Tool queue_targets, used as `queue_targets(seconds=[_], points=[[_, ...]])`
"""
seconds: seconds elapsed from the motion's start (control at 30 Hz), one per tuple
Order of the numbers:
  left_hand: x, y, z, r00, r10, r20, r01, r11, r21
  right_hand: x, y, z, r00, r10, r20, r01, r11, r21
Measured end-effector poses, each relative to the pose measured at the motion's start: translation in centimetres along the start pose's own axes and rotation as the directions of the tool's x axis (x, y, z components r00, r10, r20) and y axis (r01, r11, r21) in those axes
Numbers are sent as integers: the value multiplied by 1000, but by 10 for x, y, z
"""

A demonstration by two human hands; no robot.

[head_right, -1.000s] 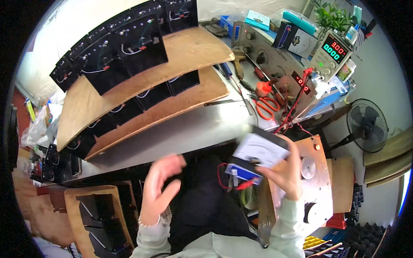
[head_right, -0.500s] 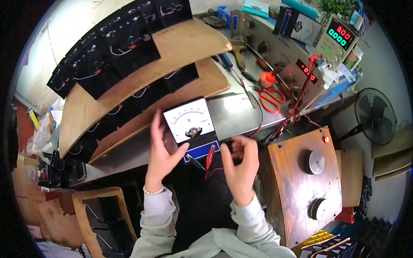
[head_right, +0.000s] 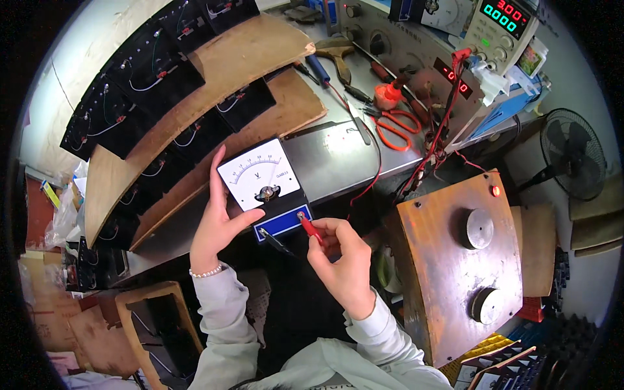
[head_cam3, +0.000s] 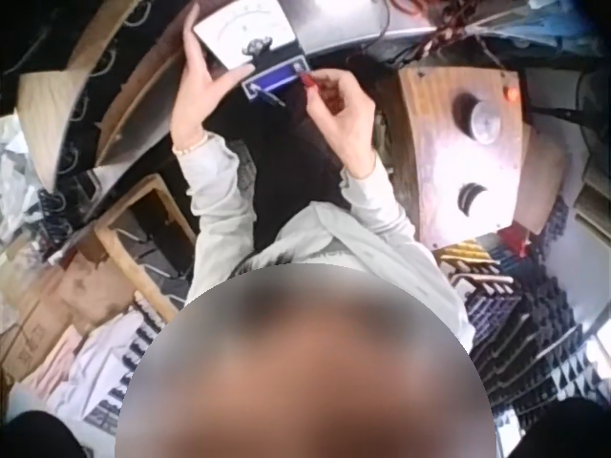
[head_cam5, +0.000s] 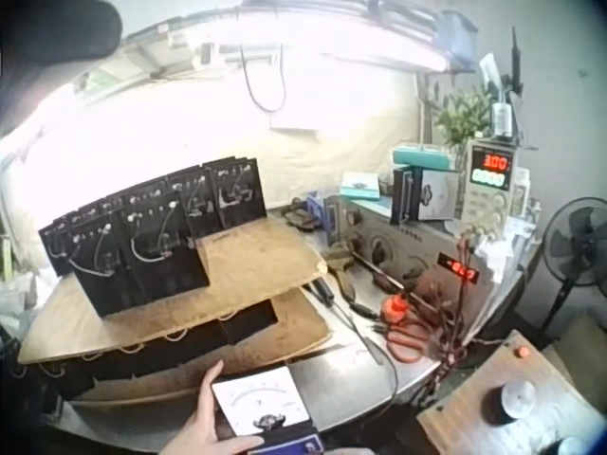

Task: The recorder is testing and calibrating analog voltmeters using electrical probes and a testing apparatus on a workshop workbench.

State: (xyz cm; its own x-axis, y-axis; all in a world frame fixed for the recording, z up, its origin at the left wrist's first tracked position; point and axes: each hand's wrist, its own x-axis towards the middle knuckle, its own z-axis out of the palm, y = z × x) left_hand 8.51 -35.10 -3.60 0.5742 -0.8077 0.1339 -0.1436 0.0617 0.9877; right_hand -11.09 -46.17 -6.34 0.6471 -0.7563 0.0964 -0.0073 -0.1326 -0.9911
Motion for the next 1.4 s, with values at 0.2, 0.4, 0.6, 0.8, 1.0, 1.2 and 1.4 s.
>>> queue_targets(seconds=[0.2,0.4,0.6,0.8,1.0,1.2,1.4], points=[[0,-3,3,999,49,0,-49,996,69,1,7,-18,999,-11,30,13,998,-56],[-8,-13,7,990,136,-42,-118,949,294,-3,10,-16,996,-87,-12,86,993,-77],[-5,-6,18,995,97,-37,-93,990,108,5,1,-20,997,-61,46,69,979,-190],[-4,1,18,995,85,-45,-80,991,105,5,-3,-18,999,-42,9,43,991,-126],[-12,-22,17,989,130,-78,-97,939,330,11,12,-23,980,-197,3,194,960,-204],[-21,-23,22,939,249,-237,-104,863,494,-16,13,-56,986,-14,-169,32,994,105],[-81,-3,38,722,429,-544,6,781,624,-41,-13,-2,979,-66,194,127,939,-320]])
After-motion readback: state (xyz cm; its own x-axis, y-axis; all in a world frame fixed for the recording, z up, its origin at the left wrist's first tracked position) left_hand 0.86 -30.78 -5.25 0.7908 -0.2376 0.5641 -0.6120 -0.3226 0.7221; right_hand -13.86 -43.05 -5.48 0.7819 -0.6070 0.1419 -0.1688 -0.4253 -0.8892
